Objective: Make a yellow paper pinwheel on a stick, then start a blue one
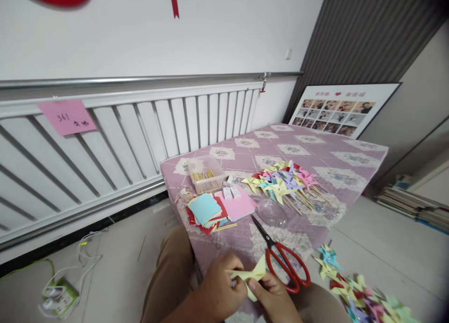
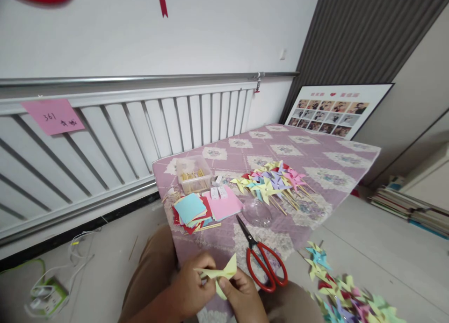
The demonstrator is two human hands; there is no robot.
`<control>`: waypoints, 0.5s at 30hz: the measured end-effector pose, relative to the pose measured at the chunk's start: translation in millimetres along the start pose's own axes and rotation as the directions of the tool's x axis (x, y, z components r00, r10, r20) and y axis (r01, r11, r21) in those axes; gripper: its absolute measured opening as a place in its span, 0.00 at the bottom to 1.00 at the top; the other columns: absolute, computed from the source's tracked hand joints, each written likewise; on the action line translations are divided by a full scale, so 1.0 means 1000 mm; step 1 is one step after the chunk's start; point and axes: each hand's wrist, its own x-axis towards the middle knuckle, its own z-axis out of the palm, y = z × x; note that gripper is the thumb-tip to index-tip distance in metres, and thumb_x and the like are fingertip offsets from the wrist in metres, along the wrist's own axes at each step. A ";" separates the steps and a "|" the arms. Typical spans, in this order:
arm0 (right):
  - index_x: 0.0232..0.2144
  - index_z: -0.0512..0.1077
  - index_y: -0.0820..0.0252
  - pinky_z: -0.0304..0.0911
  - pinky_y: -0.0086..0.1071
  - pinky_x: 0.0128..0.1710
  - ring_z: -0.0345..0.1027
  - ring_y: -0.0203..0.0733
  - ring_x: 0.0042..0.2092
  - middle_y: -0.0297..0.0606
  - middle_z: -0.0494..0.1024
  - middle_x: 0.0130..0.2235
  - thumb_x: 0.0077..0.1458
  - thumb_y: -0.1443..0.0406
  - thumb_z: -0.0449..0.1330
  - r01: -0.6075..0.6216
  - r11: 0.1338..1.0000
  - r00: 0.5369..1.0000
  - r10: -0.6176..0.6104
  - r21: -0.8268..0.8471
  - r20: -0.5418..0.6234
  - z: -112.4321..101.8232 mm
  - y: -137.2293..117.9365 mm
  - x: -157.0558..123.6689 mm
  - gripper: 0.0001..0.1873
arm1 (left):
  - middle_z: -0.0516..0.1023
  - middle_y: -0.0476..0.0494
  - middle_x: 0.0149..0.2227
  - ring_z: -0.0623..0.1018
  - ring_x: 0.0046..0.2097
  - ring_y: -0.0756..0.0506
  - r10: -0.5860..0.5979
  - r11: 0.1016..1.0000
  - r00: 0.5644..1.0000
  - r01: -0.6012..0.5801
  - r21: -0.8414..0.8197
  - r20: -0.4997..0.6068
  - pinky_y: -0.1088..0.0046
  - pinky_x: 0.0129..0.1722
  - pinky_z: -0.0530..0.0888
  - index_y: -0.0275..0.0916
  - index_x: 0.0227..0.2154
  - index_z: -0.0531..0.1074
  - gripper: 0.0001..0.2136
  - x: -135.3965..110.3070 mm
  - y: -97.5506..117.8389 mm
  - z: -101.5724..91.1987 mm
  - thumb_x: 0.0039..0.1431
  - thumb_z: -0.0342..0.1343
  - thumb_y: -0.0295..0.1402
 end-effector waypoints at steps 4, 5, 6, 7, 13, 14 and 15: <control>0.25 0.79 0.59 0.66 0.38 0.37 0.72 0.47 0.32 0.40 0.80 0.28 0.36 0.50 0.72 0.022 1.000 1.000 -0.022 0.010 0.017 0.002 0.003 0.002 0.20 | 0.70 0.49 0.26 0.67 0.30 0.49 0.001 0.998 1.000 -0.001 0.060 -0.009 0.72 0.30 0.59 0.39 0.23 0.66 0.09 -0.002 -0.004 0.003 0.40 0.49 0.19; 0.25 0.79 0.59 0.66 0.38 0.38 0.72 0.47 0.32 0.40 0.81 0.28 0.36 0.50 0.72 0.024 1.000 0.999 -0.024 0.020 0.024 0.003 0.004 0.002 0.19 | 0.71 0.48 0.26 0.68 0.30 0.48 0.005 0.998 1.000 -0.004 0.068 -0.012 0.72 0.30 0.59 0.39 0.23 0.66 0.09 -0.002 -0.005 0.003 0.40 0.49 0.19; 0.25 0.79 0.60 0.66 0.38 0.38 0.72 0.46 0.32 0.40 0.81 0.28 0.37 0.51 0.72 0.024 0.999 0.999 -0.025 0.035 0.032 0.003 0.005 0.003 0.19 | 0.71 0.48 0.27 0.68 0.31 0.48 0.012 0.997 1.000 -0.010 0.073 -0.015 0.72 0.31 0.60 0.39 0.23 0.66 0.09 -0.003 -0.006 0.004 0.39 0.49 0.19; 0.25 0.78 0.60 0.66 0.38 0.38 0.73 0.46 0.32 0.40 0.81 0.28 0.37 0.51 0.72 0.021 0.998 0.999 -0.023 0.052 0.040 0.003 0.006 0.003 0.19 | 0.71 0.48 0.27 0.68 0.31 0.48 0.019 0.997 1.000 -0.018 0.075 -0.016 0.72 0.31 0.60 0.39 0.23 0.66 0.09 -0.003 -0.006 0.004 0.39 0.49 0.19; 0.26 0.78 0.60 0.67 0.38 0.39 0.74 0.45 0.31 0.39 0.81 0.28 0.38 0.52 0.73 0.001 0.994 0.999 -0.007 0.110 0.050 0.004 0.006 0.004 0.18 | 0.70 0.50 0.23 0.67 0.27 0.49 -0.146 0.986 0.989 0.147 -0.083 0.021 0.74 0.27 0.59 0.39 0.22 0.67 0.06 0.000 -0.005 0.005 0.42 0.51 0.21; 0.27 0.78 0.59 0.67 0.38 0.39 0.74 0.45 0.31 0.39 0.81 0.28 0.38 0.53 0.73 -0.003 0.994 0.999 -0.003 0.111 0.049 0.004 0.006 0.004 0.18 | 0.69 0.50 0.22 0.67 0.26 0.50 -0.206 0.967 0.977 0.211 -0.145 0.049 0.74 0.26 0.59 0.38 0.21 0.67 0.05 0.001 -0.005 0.006 0.43 0.51 0.22; 0.27 0.78 0.59 0.67 0.38 0.39 0.74 0.45 0.31 0.38 0.81 0.27 0.39 0.52 0.73 -0.008 0.994 0.999 0.003 0.110 0.047 0.004 0.006 0.005 0.18 | 0.69 0.51 0.21 0.66 0.25 0.50 -0.261 0.941 0.962 0.272 -0.202 0.080 0.75 0.25 0.59 0.38 0.21 0.67 0.04 0.002 -0.005 0.007 0.44 0.51 0.23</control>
